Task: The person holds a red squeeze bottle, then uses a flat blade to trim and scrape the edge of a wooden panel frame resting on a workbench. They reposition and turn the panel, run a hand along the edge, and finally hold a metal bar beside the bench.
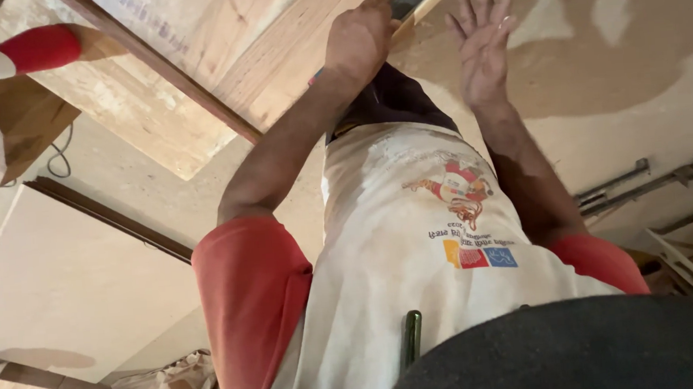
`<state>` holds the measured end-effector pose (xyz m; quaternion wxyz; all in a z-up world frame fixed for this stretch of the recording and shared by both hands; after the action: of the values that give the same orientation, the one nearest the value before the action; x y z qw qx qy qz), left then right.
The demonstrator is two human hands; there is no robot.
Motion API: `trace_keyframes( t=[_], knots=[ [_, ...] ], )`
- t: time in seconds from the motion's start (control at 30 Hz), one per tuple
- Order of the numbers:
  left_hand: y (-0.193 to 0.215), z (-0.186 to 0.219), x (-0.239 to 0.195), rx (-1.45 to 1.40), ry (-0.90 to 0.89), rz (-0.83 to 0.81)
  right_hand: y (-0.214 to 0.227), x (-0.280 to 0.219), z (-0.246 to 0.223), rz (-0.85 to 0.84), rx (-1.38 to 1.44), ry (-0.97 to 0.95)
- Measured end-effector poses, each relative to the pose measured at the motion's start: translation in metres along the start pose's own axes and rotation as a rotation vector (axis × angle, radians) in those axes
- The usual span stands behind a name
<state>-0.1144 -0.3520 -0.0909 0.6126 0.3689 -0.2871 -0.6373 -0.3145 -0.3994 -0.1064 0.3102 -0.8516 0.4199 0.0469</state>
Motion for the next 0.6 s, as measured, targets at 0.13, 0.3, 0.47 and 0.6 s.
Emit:
trace_keyframes(
  t=[0.13, 0.3, 0.47, 0.6],
  knots=[
    [0.005, 0.002, 0.002, 0.03, -0.016, 0.002, -0.001, 0.005, -0.005, -0.004, -0.011, 0.011],
    [0.003, 0.006, 0.006, 0.011, -0.02, -0.011, 0.007, 0.01, -0.003, 0.02, -0.036, 0.014],
    [0.0, 0.009, 0.017, 0.003, 0.013, -0.018, 0.015, 0.014, -0.004, 0.042, -0.028, -0.009],
    [0.003, 0.01, 0.014, -0.047, 0.008, -0.029, 0.02, 0.016, 0.001, 0.033, -0.032, -0.021]
  ],
)
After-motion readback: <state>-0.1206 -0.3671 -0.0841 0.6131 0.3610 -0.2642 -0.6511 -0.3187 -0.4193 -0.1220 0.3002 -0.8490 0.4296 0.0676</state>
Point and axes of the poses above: each hand's wrist, its own x-axis towards the middle knuckle, its own y-axis out of the back of the hand, z = x × y, the point moved 8 cm from there along x, towards the middle knuckle, and after that the axes turned 11 degrees about -y, right-handed, at the moved point
